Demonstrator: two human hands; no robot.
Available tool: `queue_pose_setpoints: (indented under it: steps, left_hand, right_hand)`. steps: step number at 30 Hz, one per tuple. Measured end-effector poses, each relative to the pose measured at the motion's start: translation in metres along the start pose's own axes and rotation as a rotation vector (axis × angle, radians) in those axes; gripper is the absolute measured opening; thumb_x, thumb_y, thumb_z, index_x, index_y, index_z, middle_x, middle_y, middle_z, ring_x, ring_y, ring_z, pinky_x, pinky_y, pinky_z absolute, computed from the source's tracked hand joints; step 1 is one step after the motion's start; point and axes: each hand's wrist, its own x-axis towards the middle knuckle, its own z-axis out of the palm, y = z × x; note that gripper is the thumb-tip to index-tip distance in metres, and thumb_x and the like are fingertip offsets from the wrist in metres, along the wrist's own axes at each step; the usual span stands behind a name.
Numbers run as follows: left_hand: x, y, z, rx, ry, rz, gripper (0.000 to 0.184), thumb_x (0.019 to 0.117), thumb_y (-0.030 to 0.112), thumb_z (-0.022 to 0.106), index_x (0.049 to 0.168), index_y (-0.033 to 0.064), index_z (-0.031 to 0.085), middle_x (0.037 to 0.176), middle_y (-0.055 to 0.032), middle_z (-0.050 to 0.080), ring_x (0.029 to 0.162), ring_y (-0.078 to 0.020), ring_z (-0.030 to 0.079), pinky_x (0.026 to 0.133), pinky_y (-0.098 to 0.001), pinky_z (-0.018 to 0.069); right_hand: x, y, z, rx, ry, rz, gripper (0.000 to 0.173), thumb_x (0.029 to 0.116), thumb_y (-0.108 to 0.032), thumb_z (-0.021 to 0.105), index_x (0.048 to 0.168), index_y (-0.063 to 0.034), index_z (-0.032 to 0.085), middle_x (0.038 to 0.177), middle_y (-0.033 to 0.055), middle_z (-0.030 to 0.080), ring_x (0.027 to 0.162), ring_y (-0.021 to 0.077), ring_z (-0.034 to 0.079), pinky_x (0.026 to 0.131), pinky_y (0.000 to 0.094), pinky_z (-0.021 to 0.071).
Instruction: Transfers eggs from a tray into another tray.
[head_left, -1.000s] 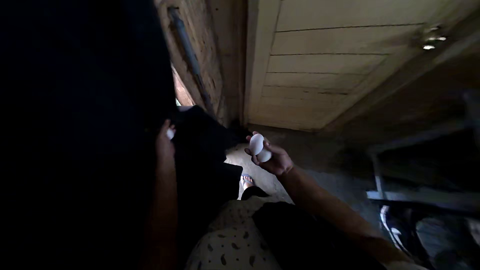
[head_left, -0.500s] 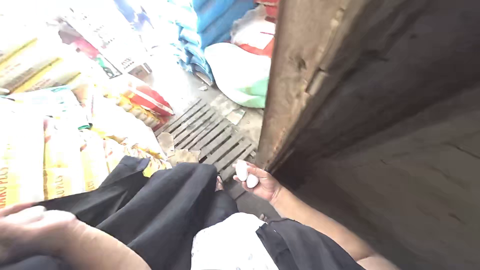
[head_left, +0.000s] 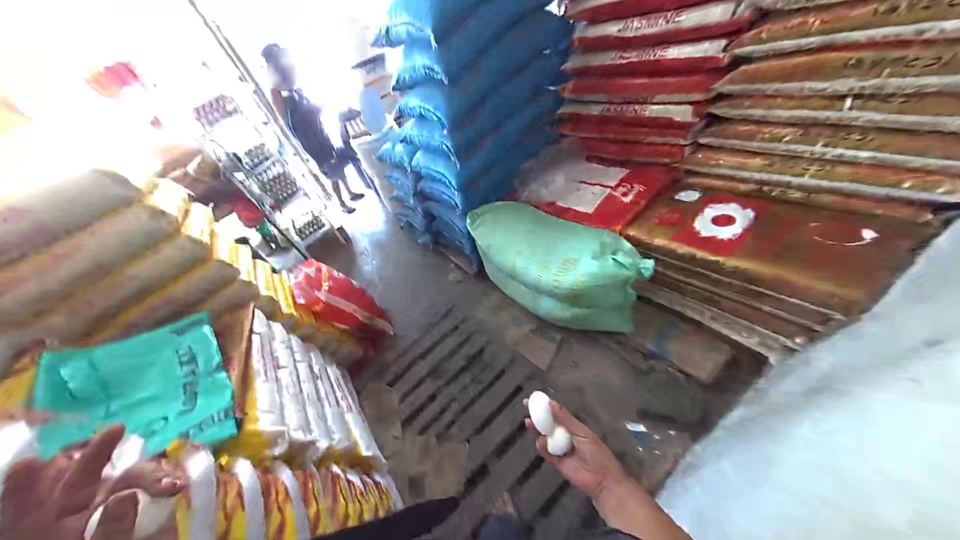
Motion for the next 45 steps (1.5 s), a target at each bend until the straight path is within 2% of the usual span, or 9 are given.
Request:
queue_pose_setpoints:
  steps: [3,7,11,13,19,24,28,39,45]
  left_hand:
    - [0.064,-0.039,-0.030,-0.045,-0.018,-0.052,0.062,0.0959,0.041,0.071,0.150,0.0292,0.044,0.124,0.0098,0.072,0.076,-0.0034,0.070,0.063,-0.0189,0.0582]
    - [0.134,-0.103,-0.034,0.036,0.008,-0.141,0.060,0.0939,0.041,0.074,0.144,0.0209,0.048,0.119,0.0090,0.074,0.074,-0.0040,0.070,0.059,-0.0206,0.0583]
    - [0.169,-0.178,-0.024,0.309,-0.078,-0.333,0.048,0.0950,0.021,0.061,0.137,-0.0004,0.054,0.113,0.0045,0.073,0.073,-0.0014,0.068,0.061,-0.0213,0.0580]
    - [0.186,-0.213,-0.011,0.350,-0.112,-0.378,0.046,0.0926,0.019,0.062,0.133,-0.0026,0.057,0.109,0.0011,0.073,0.075,-0.0024,0.068,0.062,-0.0219,0.0584]
    - [0.247,-0.309,0.108,0.695,-0.466,-0.304,0.066,0.0871,0.039,0.078,0.138,-0.0007,0.061,0.114,-0.0169,0.073,0.100,-0.0273,0.071,0.089,-0.0489,0.0572]
    - [0.294,-0.377,0.238,0.496,-0.556,-0.287,0.071,0.0826,0.036,0.085,0.142,0.0059,0.060,0.116,-0.0142,0.071,0.099,-0.0234,0.069,0.085,-0.0422,0.0594]
    - [0.317,-0.424,0.295,0.365,-0.466,-0.306,0.078,0.0822,0.036,0.086,0.146,0.0026,0.055,0.118,-0.0175,0.067,0.083,-0.0168,0.066,0.073,-0.0323,0.0588]
    - [0.430,-0.587,0.293,0.338,-0.432,-0.168,0.062,0.0811,0.030,0.088,0.136,0.0109,0.066,0.114,-0.0107,0.067,0.078,-0.0119,0.064,0.067,-0.0292,0.0576]
    - [0.515,-0.680,0.275,0.406,-0.524,-0.093,0.067,0.0823,0.034,0.085,0.137,0.0029,0.064,0.122,-0.0198,0.068,0.085,-0.0230,0.069,0.075,-0.0408,0.0604]
  right_hand:
    - [0.051,-0.011,0.061,0.032,-0.043,-0.004,0.044,0.1122,-0.041,0.032,0.125,-0.0098,0.060,0.108,0.0060,0.073,0.077,0.0109,0.071,0.061,0.0231,0.0593]
    - [0.105,-0.034,0.128,0.060,-0.124,-0.022,0.049,0.1117,-0.044,0.030,0.124,-0.0077,0.060,0.089,0.0048,0.070,0.069,0.0105,0.069,0.063,0.0245,0.0602]
    - [0.165,-0.082,0.172,0.119,-0.256,-0.127,0.043,0.0994,-0.042,0.063,0.125,-0.0070,0.061,0.093,0.0078,0.073,0.074,0.0144,0.073,0.068,0.0279,0.0637]
    - [0.198,-0.110,0.192,0.040,-0.282,-0.154,0.050,0.0897,-0.041,0.076,0.125,-0.0079,0.062,0.100,0.0088,0.073,0.076,0.0153,0.073,0.068,0.0284,0.0636]
    - [0.324,-0.179,0.272,-0.304,-0.301,-0.212,0.035,0.0946,-0.027,0.069,0.124,-0.0111,0.058,0.101,0.0064,0.071,0.080,0.0147,0.071,0.068,0.0276,0.0617]
    - [0.430,-0.212,0.369,-0.390,-0.406,-0.192,0.031,0.0929,-0.017,0.070,0.122,-0.0085,0.062,0.100,0.0064,0.071,0.080,0.0142,0.070,0.068,0.0291,0.0616]
    - [0.496,-0.215,0.425,-0.470,-0.439,-0.134,0.025,0.0937,-0.009,0.068,0.118,-0.0036,0.062,0.096,0.0072,0.071,0.077,0.0131,0.069,0.067,0.0277,0.0603]
    - [0.646,-0.213,0.510,-0.469,-0.503,-0.101,0.029,0.0909,-0.010,0.075,0.118,-0.0078,0.066,0.101,0.0076,0.072,0.083,0.0141,0.071,0.073,0.0299,0.0615]
    - [0.742,-0.209,0.584,-0.524,-0.523,-0.215,0.034,0.0914,-0.010,0.072,0.121,-0.0014,0.060,0.101,0.0075,0.072,0.085,0.0139,0.071,0.075,0.0305,0.0615]
